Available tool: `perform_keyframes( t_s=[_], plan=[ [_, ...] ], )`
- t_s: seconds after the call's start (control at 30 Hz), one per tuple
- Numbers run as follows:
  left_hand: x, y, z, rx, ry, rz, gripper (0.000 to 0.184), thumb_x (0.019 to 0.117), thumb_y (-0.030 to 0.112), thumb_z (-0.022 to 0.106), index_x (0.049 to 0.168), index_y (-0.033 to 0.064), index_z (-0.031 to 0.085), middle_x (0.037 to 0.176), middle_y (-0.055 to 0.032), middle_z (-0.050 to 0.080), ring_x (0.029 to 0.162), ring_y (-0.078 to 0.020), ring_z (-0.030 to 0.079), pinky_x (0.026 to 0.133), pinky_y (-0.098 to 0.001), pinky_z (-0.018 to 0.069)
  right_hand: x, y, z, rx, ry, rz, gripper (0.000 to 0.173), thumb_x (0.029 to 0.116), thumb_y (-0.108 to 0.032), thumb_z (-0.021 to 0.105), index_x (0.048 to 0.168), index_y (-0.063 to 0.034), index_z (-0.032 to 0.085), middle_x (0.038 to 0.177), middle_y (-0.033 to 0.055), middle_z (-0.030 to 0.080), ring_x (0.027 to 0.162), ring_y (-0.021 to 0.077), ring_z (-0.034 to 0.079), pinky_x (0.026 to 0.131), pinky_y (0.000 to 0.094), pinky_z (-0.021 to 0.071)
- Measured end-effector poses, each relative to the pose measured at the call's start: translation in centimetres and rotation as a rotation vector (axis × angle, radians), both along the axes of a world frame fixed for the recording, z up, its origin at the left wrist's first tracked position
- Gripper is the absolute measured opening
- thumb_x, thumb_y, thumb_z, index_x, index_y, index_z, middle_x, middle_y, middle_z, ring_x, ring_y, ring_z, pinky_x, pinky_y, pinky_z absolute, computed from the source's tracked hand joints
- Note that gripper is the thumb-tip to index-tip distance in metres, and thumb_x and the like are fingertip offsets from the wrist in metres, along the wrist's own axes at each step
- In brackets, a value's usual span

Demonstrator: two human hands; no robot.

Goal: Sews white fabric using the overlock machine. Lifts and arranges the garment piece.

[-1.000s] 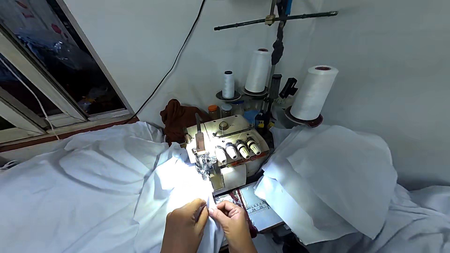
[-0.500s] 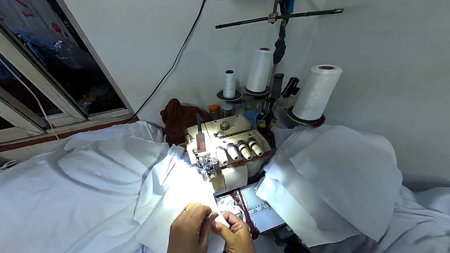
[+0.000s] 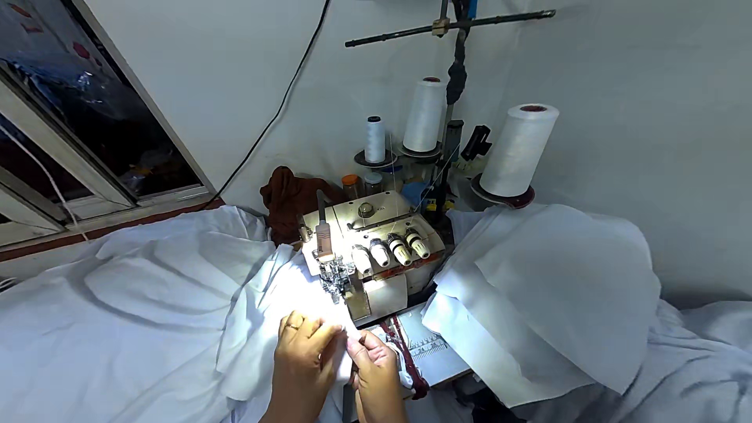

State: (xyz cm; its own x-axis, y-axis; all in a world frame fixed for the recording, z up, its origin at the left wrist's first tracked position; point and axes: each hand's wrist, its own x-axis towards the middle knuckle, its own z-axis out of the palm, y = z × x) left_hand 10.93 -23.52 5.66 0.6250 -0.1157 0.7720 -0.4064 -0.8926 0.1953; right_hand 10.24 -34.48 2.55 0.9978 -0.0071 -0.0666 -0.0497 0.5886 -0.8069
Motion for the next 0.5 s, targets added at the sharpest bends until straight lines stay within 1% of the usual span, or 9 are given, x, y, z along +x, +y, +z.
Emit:
perform_keyframes(
  t_s=[0.07, 0.17, 0.2, 0.27, 0.33, 0.4, 0.43, 0.5],
  plan=[
    [0.0, -0.3, -0.2, 0.068, -0.047, -0.008, 0.027, 0.0935, 0.025, 0.057, 0.078, 0.0157, 0.077, 0.072, -0.0006, 0.067, 0.077, -0.0208, 0.061, 0.084, -0.0392, 0.0453, -0.1, 0.2, -0.1, 0.030, 0.009, 0.004, 0.018, 0.1002, 0.004, 0.050, 0.097, 0.0044, 0.068, 0.079, 0.0052, 0.068, 0.064, 0.0050, 0.062, 0.057, 0.0197, 0.0519],
    [0.2, -1.0, -0.7, 0.100, -0.053, 0.044, 0.026, 0.0923, 0.019, 0.056, 0.079, 0.0140, 0.078, 0.073, -0.0029, 0.067, 0.077, -0.0247, 0.062, 0.081, -0.0415, 0.0465, 0.0, 0.6, -0.2, 0.039, 0.009, 0.007, 0.021, 0.1007, 0.005, 0.048, 0.097, 0.0060, 0.068, 0.082, 0.0071, 0.070, 0.070, 0.0078, 0.066, 0.065, 0.0228, 0.0569],
    [0.1, -1.3, -0.9, 0.123, -0.051, 0.084, 0.026, 0.0916, 0.015, 0.056, 0.081, 0.0125, 0.079, 0.075, -0.0046, 0.069, 0.079, -0.0276, 0.063, 0.081, -0.0437, 0.0487, 0.0, 0.7, -0.2, 0.027, 0.002, 0.009, 0.020, 0.1005, 0.005, 0.049, 0.097, 0.0066, 0.069, 0.082, 0.0076, 0.071, 0.071, 0.0077, 0.067, 0.067, 0.0226, 0.0573],
    [-0.4, -1.7, -1.4, 0.194, -0.040, 0.159, 0.024, 0.0905, 0.009, 0.056, 0.090, 0.0084, 0.080, 0.084, -0.0095, 0.072, 0.082, -0.0342, 0.068, 0.084, -0.0519, 0.0517, 0.0, 0.7, -0.2, -0.021, -0.022, 0.026, 0.019, 0.0991, 0.007, 0.051, 0.098, 0.0074, 0.069, 0.085, 0.0080, 0.072, 0.077, 0.0068, 0.069, 0.074, 0.0222, 0.0584],
    [-1.1, -2.0, -2.3, 0.255, -0.009, 0.202, 0.026, 0.0911, 0.005, 0.056, 0.104, 0.0048, 0.079, 0.099, -0.0132, 0.074, 0.092, -0.0395, 0.069, 0.092, -0.0595, 0.0492, 0.0, 0.6, -0.7, -0.094, -0.080, 0.041, 0.020, 0.0967, 0.008, 0.051, 0.098, 0.0066, 0.070, 0.086, 0.0068, 0.073, 0.079, 0.0047, 0.069, 0.077, 0.0213, 0.0579],
    [-1.7, -2.0, -3.2, 0.272, 0.000, 0.221, 0.030, 0.0928, 0.005, 0.054, 0.112, 0.0044, 0.077, 0.111, -0.0141, 0.074, 0.103, -0.0425, 0.069, 0.098, -0.0658, 0.0456, -0.1, 0.4, -1.5, -0.158, -0.126, 0.072, 0.019, 0.0958, 0.007, 0.052, 0.099, 0.0055, 0.071, 0.088, 0.0061, 0.073, 0.081, 0.0038, 0.069, 0.079, 0.0212, 0.0575],
    [-1.7, -1.9, -3.6, 0.262, -0.005, 0.216, 0.032, 0.0936, 0.004, 0.053, 0.115, 0.0045, 0.076, 0.114, -0.0144, 0.074, 0.107, -0.0432, 0.068, 0.100, -0.0670, 0.0438, -0.3, 0.3, -1.9, -0.182, -0.139, 0.096, 0.019, 0.0954, 0.006, 0.053, 0.101, 0.0058, 0.071, 0.091, 0.0066, 0.074, 0.085, 0.0041, 0.069, 0.082, 0.0217, 0.0577],
    [-1.3, -1.6, -4.2, 0.240, -0.038, 0.214, 0.033, 0.0950, 0.004, 0.050, 0.115, 0.0063, 0.076, 0.116, -0.0131, 0.074, 0.110, -0.0407, 0.068, 0.102, -0.0656, 0.0427, -0.4, 0.3, -2.8, -0.233, -0.152, 0.141, 0.019, 0.0945, 0.005, 0.054, 0.104, 0.0059, 0.071, 0.094, 0.0071, 0.075, 0.089, 0.0039, 0.070, 0.086, 0.0225, 0.0577]
  ],
)
